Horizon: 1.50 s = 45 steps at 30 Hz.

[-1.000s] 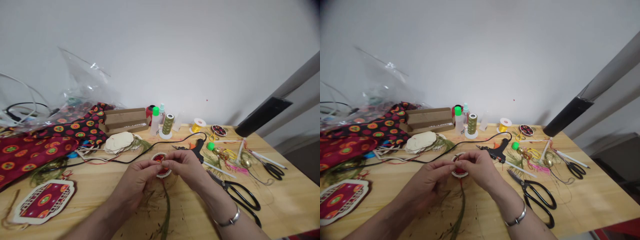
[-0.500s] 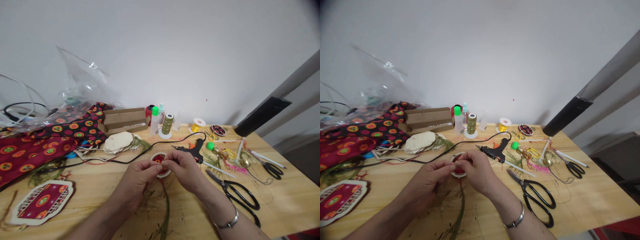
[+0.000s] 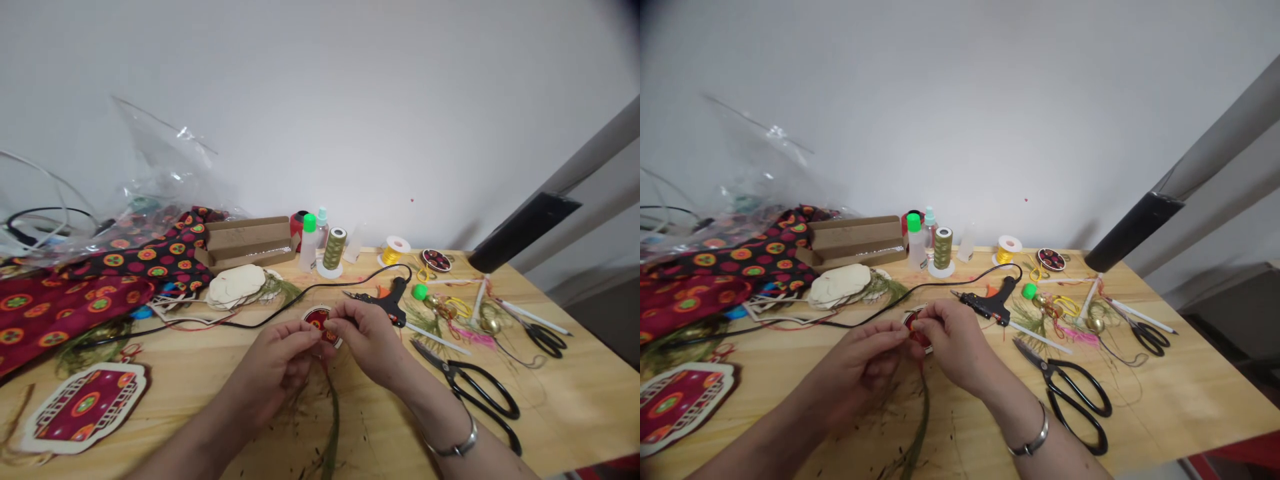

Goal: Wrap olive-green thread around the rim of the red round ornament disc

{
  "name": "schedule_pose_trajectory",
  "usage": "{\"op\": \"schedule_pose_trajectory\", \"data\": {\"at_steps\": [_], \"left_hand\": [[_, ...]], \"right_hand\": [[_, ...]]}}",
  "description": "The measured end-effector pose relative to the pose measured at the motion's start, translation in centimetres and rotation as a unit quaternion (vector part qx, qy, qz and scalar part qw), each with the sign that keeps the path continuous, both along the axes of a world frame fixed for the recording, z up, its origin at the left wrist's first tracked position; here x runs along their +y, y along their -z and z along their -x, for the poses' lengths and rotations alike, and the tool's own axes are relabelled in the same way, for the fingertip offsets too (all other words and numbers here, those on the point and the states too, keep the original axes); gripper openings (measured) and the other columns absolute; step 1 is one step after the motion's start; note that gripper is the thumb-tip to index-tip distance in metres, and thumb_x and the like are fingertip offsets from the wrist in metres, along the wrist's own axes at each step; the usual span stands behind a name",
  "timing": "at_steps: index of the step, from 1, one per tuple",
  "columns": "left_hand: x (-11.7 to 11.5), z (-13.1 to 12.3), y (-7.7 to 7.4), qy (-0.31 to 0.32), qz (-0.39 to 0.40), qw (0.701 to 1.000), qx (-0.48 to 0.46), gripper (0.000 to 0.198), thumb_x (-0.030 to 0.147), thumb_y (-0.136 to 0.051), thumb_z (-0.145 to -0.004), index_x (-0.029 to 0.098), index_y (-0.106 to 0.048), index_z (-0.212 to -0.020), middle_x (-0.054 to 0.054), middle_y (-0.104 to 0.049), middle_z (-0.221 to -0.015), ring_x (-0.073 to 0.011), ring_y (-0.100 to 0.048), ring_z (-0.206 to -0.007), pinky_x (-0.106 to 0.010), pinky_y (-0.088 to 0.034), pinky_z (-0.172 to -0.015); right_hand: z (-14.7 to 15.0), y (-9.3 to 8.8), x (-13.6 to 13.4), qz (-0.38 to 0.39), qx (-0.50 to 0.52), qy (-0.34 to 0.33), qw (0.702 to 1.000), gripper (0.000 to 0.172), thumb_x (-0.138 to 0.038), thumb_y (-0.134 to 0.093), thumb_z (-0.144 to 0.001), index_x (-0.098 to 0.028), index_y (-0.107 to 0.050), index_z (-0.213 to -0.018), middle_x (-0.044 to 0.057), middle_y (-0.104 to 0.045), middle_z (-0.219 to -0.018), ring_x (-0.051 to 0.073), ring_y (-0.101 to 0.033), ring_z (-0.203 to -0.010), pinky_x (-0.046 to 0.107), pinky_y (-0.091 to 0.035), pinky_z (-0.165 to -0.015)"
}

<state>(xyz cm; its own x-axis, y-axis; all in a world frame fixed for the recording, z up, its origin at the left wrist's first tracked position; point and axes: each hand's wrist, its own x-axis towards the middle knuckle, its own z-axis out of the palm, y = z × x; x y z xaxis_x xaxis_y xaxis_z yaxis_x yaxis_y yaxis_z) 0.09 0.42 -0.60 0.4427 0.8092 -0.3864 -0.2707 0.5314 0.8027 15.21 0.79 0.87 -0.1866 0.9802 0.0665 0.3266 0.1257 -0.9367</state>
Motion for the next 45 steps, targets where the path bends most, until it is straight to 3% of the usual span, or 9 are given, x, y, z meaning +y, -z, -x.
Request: {"op": "schedule_pose_trajectory", "data": {"at_steps": [4, 9, 14, 18, 21, 26, 32, 39, 45], "left_hand": [[0.3, 0.1, -0.5, -0.006, 0.075, 0.996, -0.053, 0.008, 0.02, -0.058, -0.07, 0.012, -0.059, -0.072, -0.003, -0.06, -0.065, 0.001, -0.024, -0.037, -0.013, -0.009, -0.036], [0.3, 0.3, -0.4, 0.015, 0.092, 0.991, -0.092, 0.007, 0.018, -0.055, -0.071, 0.011, -0.057, -0.069, -0.001, -0.056, -0.065, 0.001, -0.023, -0.038, -0.013, -0.01, -0.037], [0.0, 0.3, 0.1, 0.02, 0.036, 0.998, -0.055, 0.019, 0.021, -0.057, -0.073, 0.014, -0.051, -0.057, 0.006, -0.039, -0.049, -0.0016, -0.018, -0.038, -0.016, -0.009, -0.038], [-0.3, 0.0, -0.3, -0.013, -0.065, 0.995, 0.068, 0.019, 0.028, -0.06, -0.073, 0.014, -0.058, -0.06, 0.008, -0.033, -0.045, -0.004, -0.019, -0.04, -0.018, -0.012, -0.039], [-0.5, -0.2, -0.7, -0.026, -0.187, 0.964, 0.185, 0.017, 0.028, -0.061, -0.073, 0.015, -0.065, -0.063, 0.004, -0.043, -0.05, -0.0078, -0.036, -0.048, -0.019, -0.027, -0.046], [-0.9, -0.4, -0.3, -0.047, -0.411, 0.859, 0.302, 0.015, 0.024, -0.058, -0.075, 0.019, -0.069, -0.067, -0.002, -0.05, -0.066, -0.0154, -0.049, -0.066, -0.025, -0.038, -0.06], [-1.1, -0.5, 0.2, -0.052, -0.506, 0.764, 0.396, 0.017, 0.023, -0.055, -0.077, 0.023, -0.072, -0.076, -0.001, -0.042, -0.065, -0.0157, -0.046, -0.065, -0.025, -0.038, -0.058], [-0.8, -0.5, 0.8, 0.019, -0.504, 0.759, 0.412, 0.022, 0.025, -0.049, -0.081, 0.025, -0.071, -0.084, -0.005, -0.056, -0.076, -0.0179, -0.052, -0.074, -0.027, -0.041, -0.065], [-0.7, -0.3, 0.6, 0.022, -0.495, 0.749, 0.44, 0.02, 0.027, -0.05, -0.08, 0.023, -0.07, -0.079, -0.006, -0.06, -0.078, -0.0215, -0.052, -0.082, -0.033, -0.041, -0.073]], "right_hand": [[-0.2, 0.2, 0.1, -0.023, -0.021, 0.017, 0.999, 0.014, -0.012, -0.05, -0.075, -0.017, -0.056, -0.063, -0.002, -0.055, -0.06, 0.01, -0.048, -0.059, 0.02, -0.036, -0.055], [-0.2, 0.2, 0.1, -0.01, -0.004, 0.032, 0.999, 0.012, -0.015, -0.051, -0.075, -0.017, -0.057, -0.065, -0.001, -0.057, -0.062, 0.011, -0.049, -0.06, 0.021, -0.038, -0.056], [-0.2, 0.0, 0.3, 0.003, 0.024, 0.053, 0.998, 0.011, -0.019, -0.054, -0.074, -0.017, -0.056, -0.063, -0.002, -0.055, -0.059, 0.011, -0.048, -0.056, 0.021, -0.038, -0.054], [-0.4, 0.1, 0.5, 0.007, 0.03, 0.077, 0.997, 0.01, -0.02, -0.054, -0.072, -0.017, -0.056, -0.062, -0.002, -0.055, -0.058, 0.012, -0.048, -0.055, 0.022, -0.038, -0.053], [-0.5, 0.1, 0.6, 0.003, 0.029, 0.085, 0.996, 0.01, -0.02, -0.054, -0.072, -0.017, -0.056, -0.062, -0.001, -0.056, -0.058, 0.012, -0.049, -0.056, 0.022, -0.039, -0.054], [-0.5, 0.0, 0.7, 0.014, 0.052, 0.083, 0.995, 0.012, -0.021, -0.055, -0.072, -0.016, -0.055, -0.06, -0.001, -0.055, -0.057, 0.011, -0.048, -0.055, 0.022, -0.039, -0.054], [-0.3, -0.3, 0.6, 0.068, 0.124, 0.056, 0.988, 0.016, -0.024, -0.057, -0.071, -0.015, -0.055, -0.058, -0.002, -0.054, -0.053, 0.008, -0.044, -0.048, 0.019, -0.036, -0.049], [0.0, -0.6, 0.3, 0.118, 0.186, 0.028, 0.975, 0.018, -0.025, -0.056, -0.071, -0.015, -0.051, -0.057, -0.003, -0.055, -0.054, 0.005, -0.035, -0.042, 0.018, -0.027, -0.042], [-0.1, -0.5, 0.4, 0.094, 0.166, 0.055, 0.98, 0.016, -0.024, -0.058, -0.069, -0.016, -0.05, -0.058, -0.005, -0.046, -0.049, 0.005, -0.032, -0.043, 0.019, -0.024, -0.041]]}}
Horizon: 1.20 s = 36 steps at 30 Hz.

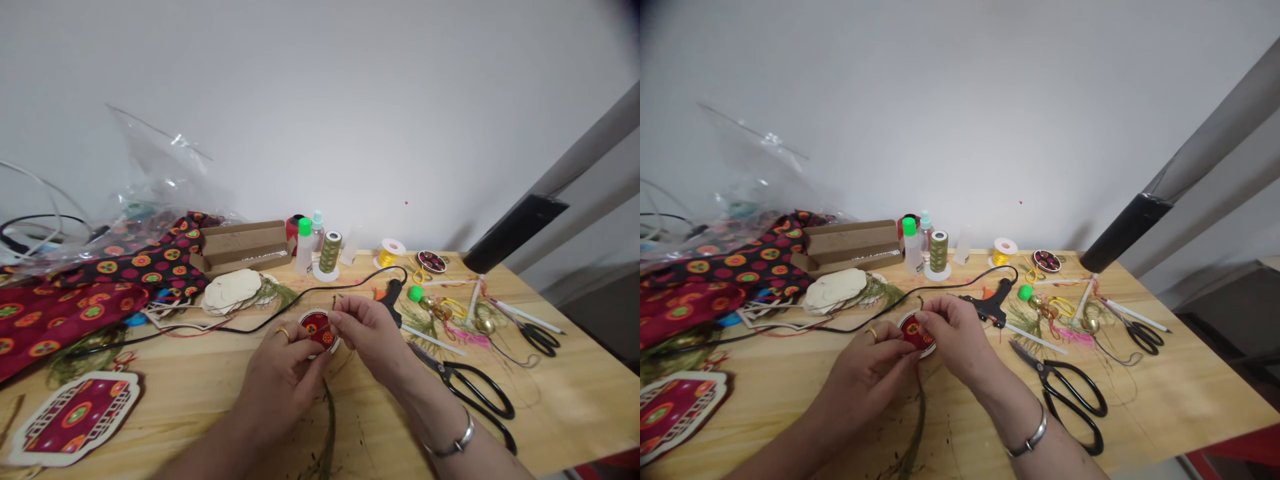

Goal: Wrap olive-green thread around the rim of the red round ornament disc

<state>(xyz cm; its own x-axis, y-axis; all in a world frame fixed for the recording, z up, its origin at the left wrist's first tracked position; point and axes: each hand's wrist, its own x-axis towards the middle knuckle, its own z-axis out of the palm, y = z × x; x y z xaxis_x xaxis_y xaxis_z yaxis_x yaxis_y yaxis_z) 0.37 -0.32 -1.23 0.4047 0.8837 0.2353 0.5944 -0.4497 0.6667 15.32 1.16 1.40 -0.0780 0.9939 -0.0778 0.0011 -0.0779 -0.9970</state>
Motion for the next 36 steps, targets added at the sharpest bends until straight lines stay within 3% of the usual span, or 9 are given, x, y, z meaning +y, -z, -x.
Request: {"op": "schedule_pose_trajectory", "data": {"at_steps": [4, 8, 10, 12, 15, 18, 25, 30, 36], "left_hand": [[0.4, 0.7, -0.7, -0.114, -0.045, 0.992, -0.031, 0.021, 0.026, -0.051, -0.077, 0.02, -0.066, -0.064, -0.008, -0.056, -0.103, -0.0269, -0.046, -0.103, -0.042, -0.034, -0.09], [0.6, 0.9, -1.3, -0.219, -0.101, 0.95, -0.197, 0.009, 0.02, -0.05, -0.08, 0.019, -0.059, -0.078, -0.006, -0.042, -0.127, -0.0233, -0.036, -0.12, -0.037, -0.024, -0.102], [0.5, 0.6, -1.3, -0.201, -0.081, 0.933, -0.289, 0.014, 0.019, -0.049, -0.081, 0.021, -0.056, -0.093, -0.005, -0.041, -0.131, -0.021, -0.035, -0.123, -0.034, -0.025, -0.103], [0.3, 0.2, -1.1, -0.144, -0.001, 0.927, -0.345, 0.024, 0.021, -0.047, -0.083, 0.023, -0.053, -0.106, -0.004, -0.045, -0.13, -0.0196, -0.039, -0.121, -0.033, -0.03, -0.101], [0.2, -0.1, -0.7, -0.069, 0.153, 0.926, -0.339, 0.03, 0.026, -0.046, -0.085, 0.023, -0.053, -0.114, -0.004, -0.055, -0.122, -0.0191, -0.047, -0.115, -0.03, -0.036, -0.097], [0.3, -0.1, -0.5, -0.02, 0.234, 0.922, -0.309, 0.032, 0.031, -0.044, -0.085, 0.022, -0.056, -0.113, -0.004, -0.06, -0.117, -0.021, -0.052, -0.108, -0.03, -0.041, -0.09], [0.5, -0.1, -0.7, -0.043, 0.203, 0.94, -0.269, 0.025, 0.026, -0.054, -0.079, 0.021, -0.067, -0.1, -0.003, -0.068, -0.101, -0.0196, -0.059, -0.091, -0.027, -0.042, -0.084], [0.7, -0.1, -0.8, -0.075, 0.189, 0.939, -0.278, 0.013, 0.022, -0.062, -0.071, 0.022, -0.073, -0.079, -0.001, -0.072, -0.08, -0.0177, -0.062, -0.076, -0.023, -0.044, -0.072], [0.8, 0.0, -1.2, -0.07, 0.295, 0.893, -0.333, 0.01, 0.024, -0.065, -0.069, 0.019, -0.072, -0.072, -0.002, -0.071, -0.073, -0.0166, -0.06, -0.072, -0.022, -0.043, -0.069]], "right_hand": [[-0.2, 0.0, 0.0, -0.008, -0.034, 0.012, 0.999, 0.015, -0.023, -0.058, -0.07, -0.015, -0.051, -0.058, -0.005, -0.046, -0.048, 0.006, -0.033, -0.043, 0.019, -0.026, -0.042], [-0.2, 0.0, 0.0, -0.015, -0.046, 0.011, 0.999, 0.013, -0.021, -0.057, -0.07, -0.015, -0.052, -0.059, -0.005, -0.048, -0.049, 0.006, -0.035, -0.043, 0.019, -0.028, -0.043], [0.0, 0.1, -0.1, -0.014, -0.049, 0.008, 0.999, 0.012, -0.02, -0.057, -0.069, -0.015, -0.053, -0.06, -0.005, -0.049, -0.05, 0.006, -0.037, -0.045, 0.019, -0.03, -0.045], [0.2, 0.1, -0.2, -0.013, -0.048, 0.001, 0.999, 0.01, -0.019, -0.057, -0.069, -0.015, -0.053, -0.061, -0.004, -0.05, -0.052, 0.007, -0.04, -0.047, 0.019, -0.033, -0.047], [0.5, 0.2, -0.4, -0.019, -0.044, -0.017, 0.999, 0.009, -0.018, -0.056, -0.069, -0.015, -0.053, -0.061, -0.003, -0.052, -0.056, 0.009, -0.045, -0.052, 0.02, -0.037, -0.051], [0.7, 0.3, -0.5, -0.018, -0.032, -0.041, 0.998, 0.012, -0.017, -0.053, -0.07, -0.015, -0.052, -0.058, -0.002, -0.053, -0.054, 0.01, -0.048, -0.052, 0.022, -0.04, -0.053], [0.7, 0.6, -0.5, -0.006, -0.017, -0.041, 0.999, 0.01, -0.016, -0.055, -0.07, -0.015, -0.054, -0.06, 0.0, -0.058, -0.056, 0.012, -0.053, -0.054, 0.024, -0.045, -0.057], [0.6, 0.9, -0.3, -0.016, -0.047, -0.021, 0.999, 0.01, -0.019, -0.056, -0.071, -0.015, -0.055, -0.062, 0.0, -0.059, -0.059, 0.012, -0.054, -0.056, 0.023, -0.044, -0.056], [0.8, 0.8, -0.4, -0.006, -0.051, -0.003, 0.999, 0.007, -0.017, -0.059, -0.068, -0.015, -0.055, -0.061, -0.002, -0.057, -0.058, 0.009, -0.051, -0.054, 0.02, -0.042, -0.053]]}}
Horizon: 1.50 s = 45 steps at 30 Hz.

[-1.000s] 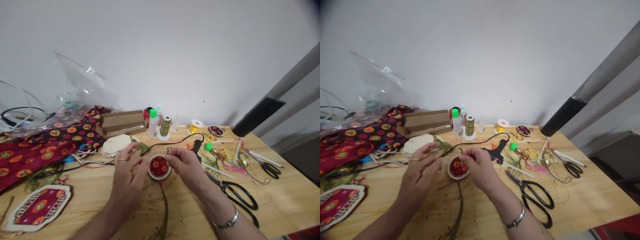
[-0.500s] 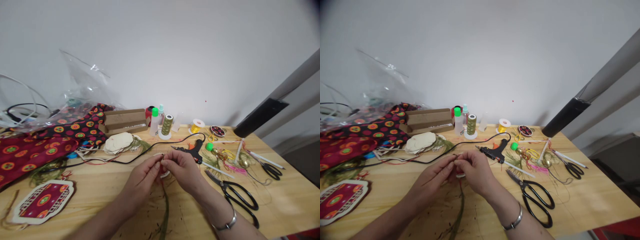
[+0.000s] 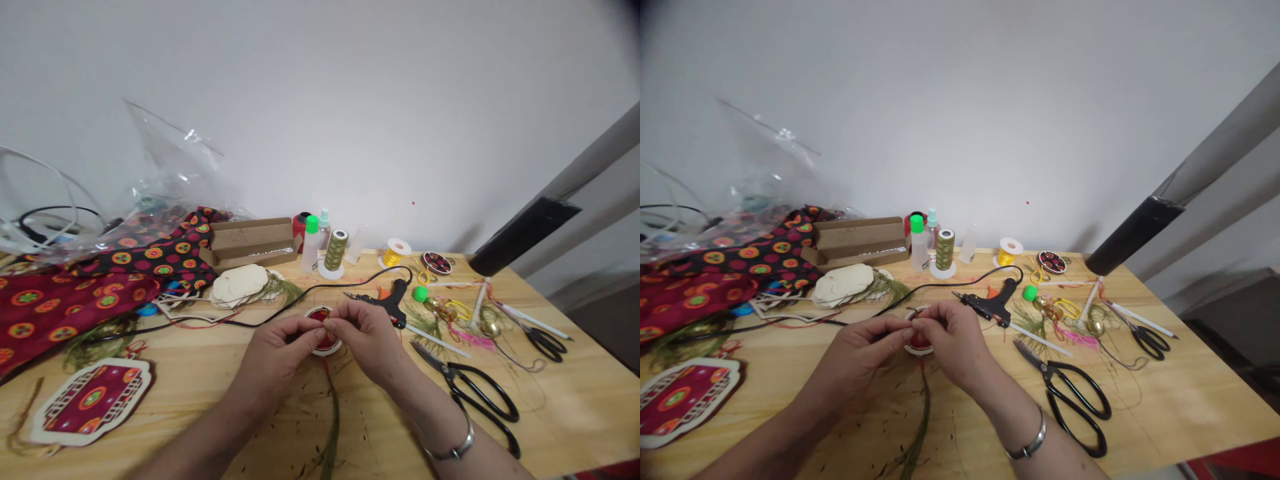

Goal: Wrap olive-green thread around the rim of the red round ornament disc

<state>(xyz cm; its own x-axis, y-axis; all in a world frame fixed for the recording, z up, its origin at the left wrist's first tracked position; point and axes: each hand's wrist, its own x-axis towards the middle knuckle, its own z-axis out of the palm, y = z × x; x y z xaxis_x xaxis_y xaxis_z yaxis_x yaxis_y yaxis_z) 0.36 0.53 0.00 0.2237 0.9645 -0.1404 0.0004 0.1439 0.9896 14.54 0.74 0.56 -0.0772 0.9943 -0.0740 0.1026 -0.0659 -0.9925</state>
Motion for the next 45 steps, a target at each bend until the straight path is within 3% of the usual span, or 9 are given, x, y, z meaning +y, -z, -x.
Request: {"op": "schedule_pose_trajectory", "data": {"at_steps": [8, 16, 24, 38, 41, 45], "left_hand": [[-0.03, -0.22, 0.48, 0.021, 0.126, 0.979, -0.158, 0.006, 0.019, -0.068, -0.065, 0.015, -0.071, -0.069, -0.001, -0.07, -0.069, -0.0123, -0.059, -0.068, -0.019, -0.042, -0.064], [0.07, -0.18, 0.08, 0.015, 0.177, 0.971, -0.162, 0.004, 0.018, -0.069, -0.064, 0.015, -0.071, -0.065, 0.0, -0.068, -0.061, -0.0033, -0.047, -0.044, -0.013, -0.03, -0.041], [-0.02, -0.27, -0.23, 0.011, 0.177, 0.969, -0.174, 0.003, 0.014, -0.069, -0.062, 0.014, -0.071, -0.063, -0.002, -0.069, -0.062, -0.0102, -0.059, -0.06, -0.017, -0.042, -0.058], [-0.07, -0.45, -0.34, -0.003, 0.16, 0.975, -0.152, 0.003, 0.016, -0.069, -0.062, 0.014, -0.071, -0.063, -0.003, -0.07, -0.064, -0.0126, -0.059, -0.062, -0.019, -0.042, -0.058], [-0.05, -0.4, -0.45, -0.011, 0.166, 0.977, -0.136, 0.004, 0.017, -0.069, -0.061, 0.013, -0.071, -0.061, -0.001, -0.067, -0.057, -0.0083, -0.053, -0.048, -0.017, -0.036, -0.047], [0.07, -0.29, -0.46, -0.028, 0.162, 0.977, -0.136, 0.006, 0.018, -0.07, -0.062, 0.012, -0.069, -0.059, 0.005, -0.054, -0.04, -0.0021, -0.032, -0.032, -0.017, -0.024, -0.036]], "right_hand": [[0.1, -0.33, 0.05, 0.012, -0.006, 0.006, 1.0, 0.009, -0.019, -0.061, -0.065, -0.014, -0.057, -0.059, -0.002, -0.058, -0.057, 0.009, -0.05, -0.052, 0.02, -0.041, -0.052], [0.12, -0.46, 0.09, 0.019, 0.013, 0.003, 1.0, 0.009, -0.017, -0.062, -0.064, -0.014, -0.058, -0.057, -0.003, -0.057, -0.054, 0.008, -0.049, -0.05, 0.019, -0.041, -0.05], [0.13, -0.54, -0.01, 0.019, -0.008, 0.004, 1.0, 0.01, -0.02, -0.063, -0.065, -0.014, -0.059, -0.058, -0.002, -0.058, -0.055, 0.008, -0.049, -0.05, 0.019, -0.041, -0.05], [0.11, -0.88, 0.02, 0.021, 0.017, -0.027, 0.999, 0.011, -0.016, -0.06, -0.067, -0.013, -0.057, -0.056, -0.004, -0.054, -0.053, 0.007, -0.046, -0.048, 0.019, -0.04, -0.049], [0.24, -0.88, 0.02, 0.041, 0.037, -0.039, 0.998, 0.015, -0.018, -0.058, -0.069, -0.014, -0.053, -0.056, -0.005, -0.051, -0.049, 0.005, -0.042, -0.043, 0.018, -0.038, -0.046], [0.02, -0.92, 0.09, 0.033, 0.036, -0.06, 0.997, 0.011, -0.023, -0.055, -0.074, -0.014, -0.058, -0.07, -0.003, -0.054, -0.056, 0.007, -0.047, -0.047, 0.019, -0.04, -0.049]]}}
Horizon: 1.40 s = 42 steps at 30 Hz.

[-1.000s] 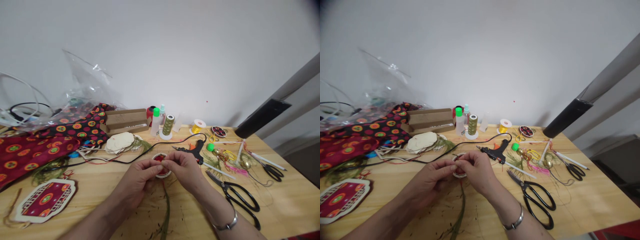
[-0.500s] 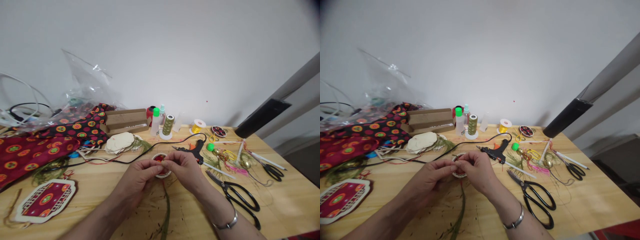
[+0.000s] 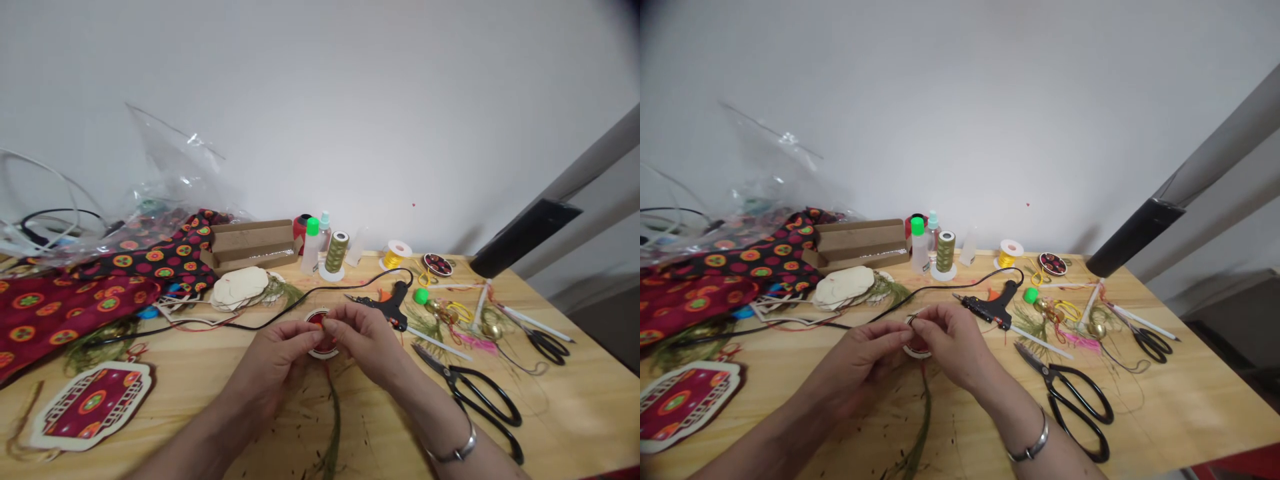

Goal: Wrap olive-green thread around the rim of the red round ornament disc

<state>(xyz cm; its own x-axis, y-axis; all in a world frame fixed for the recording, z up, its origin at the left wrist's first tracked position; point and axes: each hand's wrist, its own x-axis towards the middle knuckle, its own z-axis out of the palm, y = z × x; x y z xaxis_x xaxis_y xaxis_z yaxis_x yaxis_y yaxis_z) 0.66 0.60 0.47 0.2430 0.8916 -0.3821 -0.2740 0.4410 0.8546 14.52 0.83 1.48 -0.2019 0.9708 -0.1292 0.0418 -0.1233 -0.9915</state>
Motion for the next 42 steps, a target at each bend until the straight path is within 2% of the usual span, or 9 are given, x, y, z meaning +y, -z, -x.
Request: {"op": "schedule_pose_trajectory", "data": {"at_steps": [7, 11, 17, 25, 29, 32, 35, 38, 42], "left_hand": [[0.3, 0.3, 0.6, -0.024, 0.003, 1.0, -0.003, 0.011, 0.022, -0.071, -0.062, 0.012, -0.069, -0.066, 0.006, -0.048, -0.039, -0.0011, -0.024, -0.033, -0.016, -0.013, -0.033], [0.3, 0.5, 0.8, -0.045, 0.021, 0.998, -0.026, 0.01, 0.021, -0.073, -0.06, 0.013, -0.068, -0.065, 0.008, -0.044, -0.036, -0.0012, -0.026, -0.032, -0.015, -0.015, -0.032], [0.4, 0.3, 0.4, -0.066, 0.022, 0.996, -0.054, 0.011, 0.018, -0.072, -0.06, 0.013, -0.067, -0.068, 0.001, -0.065, -0.055, -0.0052, -0.049, -0.041, -0.014, -0.03, -0.037], [0.3, 0.6, 1.1, -0.076, 0.05, 0.994, -0.062, 0.015, 0.023, -0.07, -0.063, 0.015, -0.062, -0.072, 0.001, -0.065, -0.054, -0.0014, -0.037, -0.031, -0.013, -0.021, -0.032], [0.5, 0.5, 1.5, -0.071, 0.065, 0.989, -0.109, 0.017, 0.02, -0.072, -0.06, 0.015, -0.058, -0.068, 0.008, -0.051, -0.041, -0.0004, -0.031, -0.03, -0.013, -0.018, -0.032], [0.6, 0.4, 1.7, -0.069, 0.066, 0.985, -0.145, 0.015, 0.02, -0.072, -0.062, 0.015, -0.058, -0.067, 0.011, -0.041, -0.037, -0.0012, -0.032, -0.031, -0.013, -0.02, -0.032], [0.4, 0.4, 1.3, -0.062, 0.059, 0.987, -0.135, 0.012, 0.017, -0.071, -0.062, 0.015, -0.061, -0.068, 0.008, -0.049, -0.042, -0.0021, -0.039, -0.035, -0.012, -0.026, -0.034], [0.1, 0.3, 0.6, -0.046, 0.054, 0.991, -0.11, 0.009, 0.014, -0.071, -0.062, 0.013, -0.064, -0.067, 0.005, -0.056, -0.047, -0.0015, -0.039, -0.035, -0.012, -0.026, -0.034], [0.0, 0.1, -0.1, -0.025, 0.046, 0.994, -0.095, 0.005, 0.015, -0.07, -0.063, 0.013, -0.066, -0.064, 0.006, -0.054, -0.043, -0.0009, -0.034, -0.032, -0.013, -0.022, -0.032]], "right_hand": [[-1.6, 0.2, 0.1, -0.164, -0.18, -0.052, 0.968, 0.022, -0.019, -0.047, -0.082, -0.021, -0.068, -0.088, 0.002, -0.066, -0.081, 0.015, -0.057, -0.076, 0.025, -0.042, -0.069], [-1.9, -0.1, -0.1, -0.184, -0.256, -0.029, 0.948, 0.018, -0.024, -0.051, -0.081, -0.02, -0.067, -0.074, 0.001, -0.065, -0.07, 0.014, -0.054, -0.064, 0.024, -0.04, -0.059], [-1.0, -0.5, -1.4, -0.244, -0.318, -0.037, 0.915, 0.025, -0.026, -0.047, -0.084, -0.018, -0.061, -0.066, -0.001, -0.059, -0.058, 0.011, -0.049, -0.054, 0.022, -0.032, -0.05], [0.4, 0.4, -3.0, -0.436, -0.47, -0.151, 0.752, 0.015, -0.014, -0.045, -0.081, -0.017, -0.054, -0.07, 0.004, -0.061, -0.064, 0.015, -0.051, -0.057, 0.027, -0.031, -0.051], [0.9, 1.3, -3.4, -0.5, -0.484, -0.205, 0.688, 0.015, -0.006, -0.045, -0.075, -0.016, -0.054, -0.07, 0.004, -0.059, -0.064, 0.015, -0.049, -0.057, 0.028, -0.034, -0.052], [1.0, 1.1, -3.5, -0.532, -0.385, -0.22, 0.721, 0.017, -0.022, -0.049, -0.079, -0.017, -0.054, -0.064, 0.003, -0.058, -0.062, 0.015, -0.05, -0.063, 0.028, -0.04, -0.06], [0.5, 0.4, -2.9, -0.499, -0.239, -0.116, 0.825, 0.016, -0.024, -0.051, -0.079, -0.017, -0.056, -0.066, 0.005, -0.06, -0.08, 0.016, -0.053, -0.079, 0.031, -0.042, -0.075], [0.0, 0.4, -1.6, -0.341, -0.149, 0.073, 0.925, 0.012, -0.017, -0.049, -0.08, -0.017, -0.059, -0.075, 0.007, -0.058, -0.092, 0.017, -0.054, -0.088, 0.032, -0.043, -0.08], [-0.1, 1.1, -0.1, -0.097, 0.014, 0.062, 0.993, 0.013, -0.026, -0.059, -0.074, -0.016, -0.059, -0.081, 0.006, -0.062, -0.084, 0.015, -0.058, -0.073, 0.029, -0.047, -0.068]]}}
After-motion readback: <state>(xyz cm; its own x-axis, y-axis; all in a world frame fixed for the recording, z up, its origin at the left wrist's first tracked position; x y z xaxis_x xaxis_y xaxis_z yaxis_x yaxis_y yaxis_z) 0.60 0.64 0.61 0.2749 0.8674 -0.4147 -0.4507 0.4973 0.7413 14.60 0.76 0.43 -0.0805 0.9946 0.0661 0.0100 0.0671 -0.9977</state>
